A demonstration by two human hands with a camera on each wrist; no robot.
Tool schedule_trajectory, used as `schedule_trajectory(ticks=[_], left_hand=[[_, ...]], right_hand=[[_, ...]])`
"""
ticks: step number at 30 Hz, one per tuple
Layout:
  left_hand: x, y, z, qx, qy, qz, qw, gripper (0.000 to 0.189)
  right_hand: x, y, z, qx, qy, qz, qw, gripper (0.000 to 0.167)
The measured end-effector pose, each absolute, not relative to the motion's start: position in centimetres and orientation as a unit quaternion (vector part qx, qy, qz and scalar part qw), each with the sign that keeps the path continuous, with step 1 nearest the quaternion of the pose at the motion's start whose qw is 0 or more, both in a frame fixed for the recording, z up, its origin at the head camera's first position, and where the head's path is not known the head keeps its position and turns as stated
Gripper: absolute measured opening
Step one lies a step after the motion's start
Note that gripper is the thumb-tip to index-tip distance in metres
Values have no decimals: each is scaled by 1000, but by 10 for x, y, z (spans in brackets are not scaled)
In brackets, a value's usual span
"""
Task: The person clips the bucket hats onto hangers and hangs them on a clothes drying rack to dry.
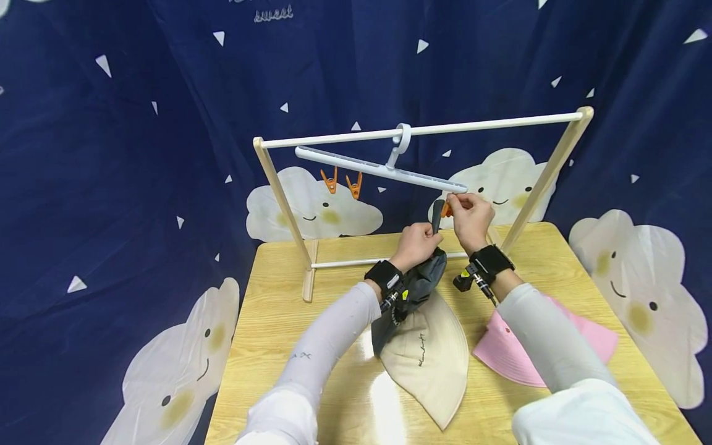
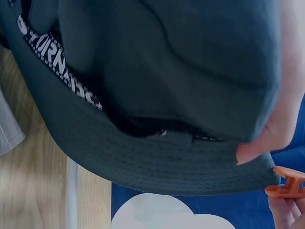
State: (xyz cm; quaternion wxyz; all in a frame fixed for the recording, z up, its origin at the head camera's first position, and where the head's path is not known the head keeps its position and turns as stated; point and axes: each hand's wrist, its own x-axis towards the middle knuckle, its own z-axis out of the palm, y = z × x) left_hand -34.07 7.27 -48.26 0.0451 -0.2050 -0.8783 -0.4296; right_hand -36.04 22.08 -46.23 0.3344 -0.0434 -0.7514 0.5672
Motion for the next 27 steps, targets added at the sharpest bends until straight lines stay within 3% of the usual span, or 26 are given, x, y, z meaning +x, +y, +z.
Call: schedule_trajectory(ticks=[10,19,27], left_hand=[[-341,88,-491,-209,-887,-405,66,35],[-340,102,-496,-188,-890,-398,118,34],[-340,108,-499,-186,-890,-402,113,33]], right_hand=[[-364,222,-465,-57,-744,571,343,16],[-366,221,-462,-66,-746,554,363,16],[-364,223,-460,-82,-766,527,359,19]])
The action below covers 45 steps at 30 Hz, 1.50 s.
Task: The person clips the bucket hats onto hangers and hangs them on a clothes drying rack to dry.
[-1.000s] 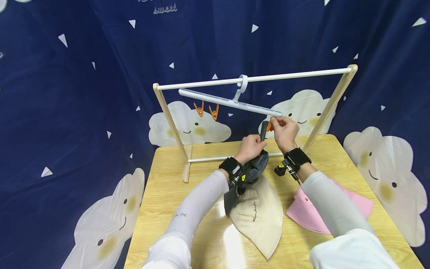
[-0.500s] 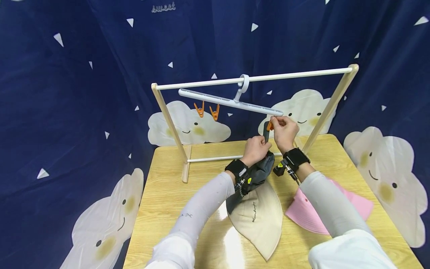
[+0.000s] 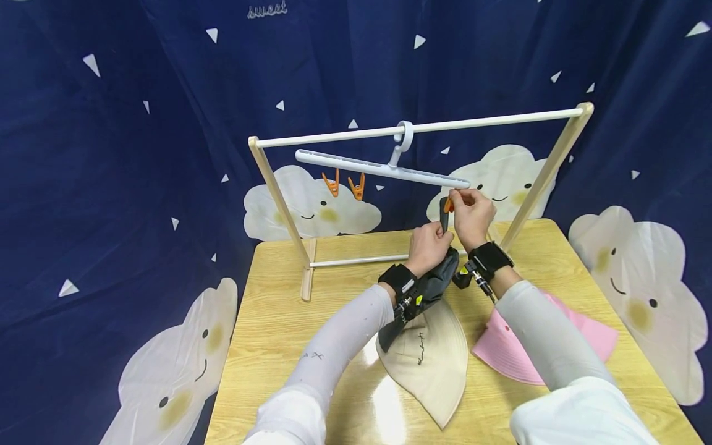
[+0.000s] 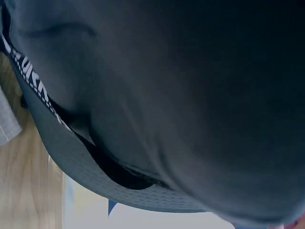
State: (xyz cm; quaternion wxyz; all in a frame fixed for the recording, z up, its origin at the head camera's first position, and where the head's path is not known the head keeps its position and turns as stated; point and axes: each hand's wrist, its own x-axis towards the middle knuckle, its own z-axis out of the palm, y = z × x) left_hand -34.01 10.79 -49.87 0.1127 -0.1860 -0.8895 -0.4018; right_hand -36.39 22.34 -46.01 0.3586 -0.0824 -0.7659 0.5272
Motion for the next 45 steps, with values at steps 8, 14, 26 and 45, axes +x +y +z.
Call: schedule_trajectory(ticks=[8,14,26,45], left_hand=[[-340,112,-490,-187,-889,-401,118,33],[-338,114,-488,-193,-891,-399,104,33],[-335,125,-485,-211,-907,-340,129,33],[-340,141,-480,-217,-901,-332,173,21]], right_hand=[[-365,229,-452,-89,-787,493,359,17],[-361,229,-448,-108,-784,502,350,16],[-356,231,-445,-142,-796,459,368,15],[-356,234,-438,-139,-799,460,361,16]])
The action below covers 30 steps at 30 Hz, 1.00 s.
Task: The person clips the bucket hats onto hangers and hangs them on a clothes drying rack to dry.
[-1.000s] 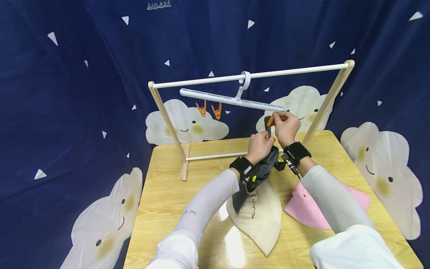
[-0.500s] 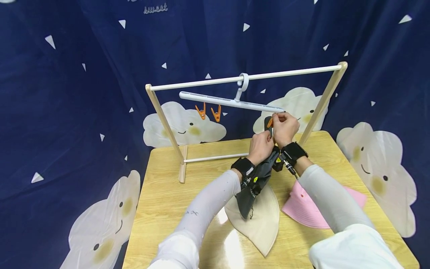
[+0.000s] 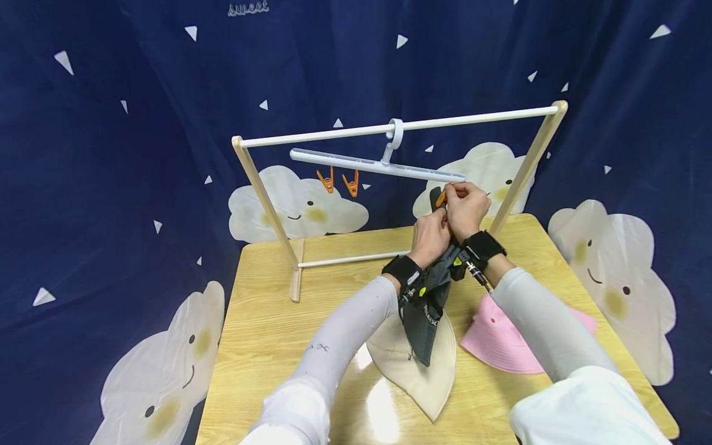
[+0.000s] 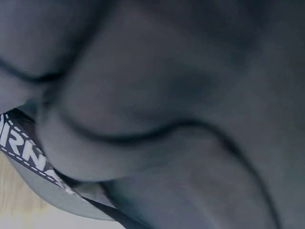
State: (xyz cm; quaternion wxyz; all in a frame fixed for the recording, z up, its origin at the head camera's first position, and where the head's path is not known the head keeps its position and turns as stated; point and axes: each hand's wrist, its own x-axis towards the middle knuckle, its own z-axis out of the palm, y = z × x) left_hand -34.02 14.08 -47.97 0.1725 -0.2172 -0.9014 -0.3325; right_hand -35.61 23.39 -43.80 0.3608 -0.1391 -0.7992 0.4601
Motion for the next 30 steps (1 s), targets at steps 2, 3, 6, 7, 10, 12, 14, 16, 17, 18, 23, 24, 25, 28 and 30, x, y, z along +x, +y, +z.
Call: schedule_trajectory(ticks=[2,3,6,7,10,12,14,16,17,18,23,24,25,28,30], left_hand=[[-341,141,-480,-219,-899,-332,181,17],[-342,142,-480,-222,-898,-333,184,16],[-344,142,-479,-235,-896,-329,182,13],[-345,143,-479,-241,-896,-327,178,12],[-346,144,-478,-256,-896,-321,170,9],[-346,144,-479,-263,-895,-318,170,8],[-346,146,-479,-268,-893,-316,175,7],[-346,147,-479,-272,-891,-317,177,8],[-347,148,-478,-273,-890,-319,178,9],[-347,149,-477,-274,-889,-321,180,10],[-347,155,-474,-260,-887,-337,178,15],[-347,157,-473,-256,-887,-342,176,16],[-347,158,-473,-251,-887,-346,173,16],[-348,162,-474,-237,-888,-359,164,17],[-350,164,-474,-229,-888,-365,161,17]], right_hand=[[-356,233,-437,-128,-802,466,352,16],[-356,233,-436,-124,-802,468,350,17],[-357,234,-435,-114,-801,471,350,17],[-358,235,-435,-112,-800,472,352,17],[-359,237,-436,-104,-803,470,351,16],[-359,239,-436,-102,-805,470,346,15],[-359,241,-436,-105,-808,468,343,15],[-360,243,-436,-110,-808,466,344,15],[-360,244,-435,-112,-807,464,346,15],[-360,245,-434,-112,-809,461,348,16],[-359,251,-427,-97,-823,444,341,19],[-359,252,-426,-95,-826,441,337,20],[-359,253,-426,-95,-829,439,333,20],[-359,256,-424,-95,-834,437,324,23],[-360,259,-424,-95,-834,440,319,24]])
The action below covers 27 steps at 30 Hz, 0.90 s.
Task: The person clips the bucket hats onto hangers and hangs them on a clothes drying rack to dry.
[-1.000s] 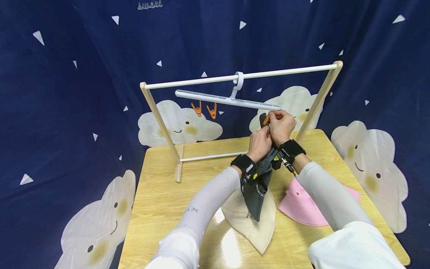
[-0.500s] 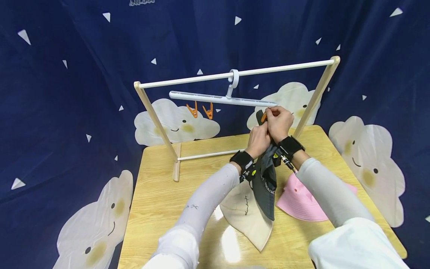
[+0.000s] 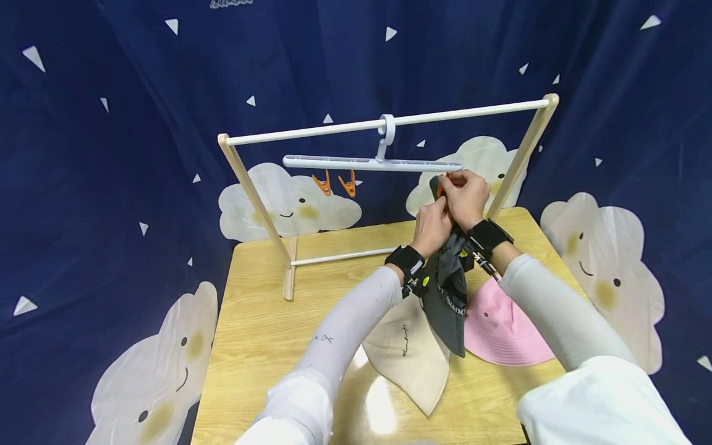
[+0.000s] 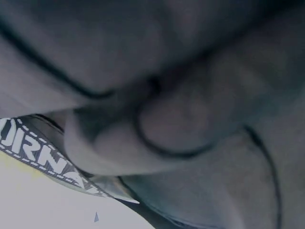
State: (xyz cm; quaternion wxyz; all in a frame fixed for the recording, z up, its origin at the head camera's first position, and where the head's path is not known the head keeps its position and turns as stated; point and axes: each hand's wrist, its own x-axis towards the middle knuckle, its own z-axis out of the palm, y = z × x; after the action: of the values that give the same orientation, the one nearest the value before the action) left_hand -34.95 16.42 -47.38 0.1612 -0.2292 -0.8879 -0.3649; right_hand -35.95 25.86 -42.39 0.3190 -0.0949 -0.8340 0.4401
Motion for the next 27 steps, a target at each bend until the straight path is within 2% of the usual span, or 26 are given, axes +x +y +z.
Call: schedule_trajectory(ticks=[9,15,27], left_hand=[[-356,170,-466,-214,-876,-394,179,20],[-357,171,-461,-192,-884,-395,158,25],[-354,167,-464,-199,-871,-435,109,31]], right_hand=[[-360,268,-418,-57,-836,461,294,27],[-356,273,-413,-24,-842,478,249,36],[-339,287,-411,11,-846,491,209,42]])
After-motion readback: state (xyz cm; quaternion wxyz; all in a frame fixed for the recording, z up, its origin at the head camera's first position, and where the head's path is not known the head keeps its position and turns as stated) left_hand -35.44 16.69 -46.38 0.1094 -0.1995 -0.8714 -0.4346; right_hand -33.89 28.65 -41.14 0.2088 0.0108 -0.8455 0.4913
